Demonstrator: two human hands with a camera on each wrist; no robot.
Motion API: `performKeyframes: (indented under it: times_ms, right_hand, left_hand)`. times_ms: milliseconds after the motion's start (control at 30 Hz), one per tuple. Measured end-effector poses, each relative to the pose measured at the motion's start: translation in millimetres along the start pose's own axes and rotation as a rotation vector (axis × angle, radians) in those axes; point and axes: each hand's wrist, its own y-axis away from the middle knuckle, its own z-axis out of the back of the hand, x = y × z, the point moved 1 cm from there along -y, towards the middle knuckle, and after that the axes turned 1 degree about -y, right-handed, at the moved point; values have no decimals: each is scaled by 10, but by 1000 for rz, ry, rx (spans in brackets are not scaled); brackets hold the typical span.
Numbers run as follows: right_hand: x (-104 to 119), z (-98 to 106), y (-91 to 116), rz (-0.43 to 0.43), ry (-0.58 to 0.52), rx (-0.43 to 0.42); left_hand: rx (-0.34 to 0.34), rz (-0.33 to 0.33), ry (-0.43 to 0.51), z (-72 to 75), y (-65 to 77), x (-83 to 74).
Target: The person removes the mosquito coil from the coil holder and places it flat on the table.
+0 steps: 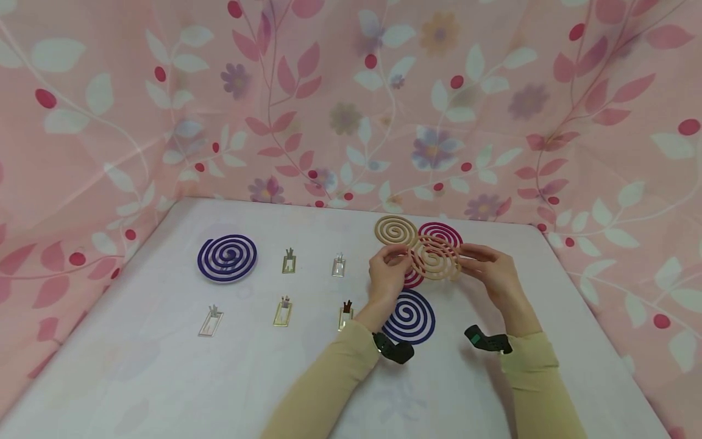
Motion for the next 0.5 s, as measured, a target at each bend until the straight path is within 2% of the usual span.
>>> performKeyframes:
  times_ms: [200, 333, 500]
  right_hand:
    - [-51, 78, -16, -19, 1, -16]
    - [-83, 121, -21, -36, 12, -33]
    - [-125, 198, -27, -51, -15, -47]
  left_hand:
    - [-48, -4, -71, -66, 21, 61]
    - [-37, 2, -91, -82, 44, 137]
    - [-6, 45, -104, -112, 60, 247]
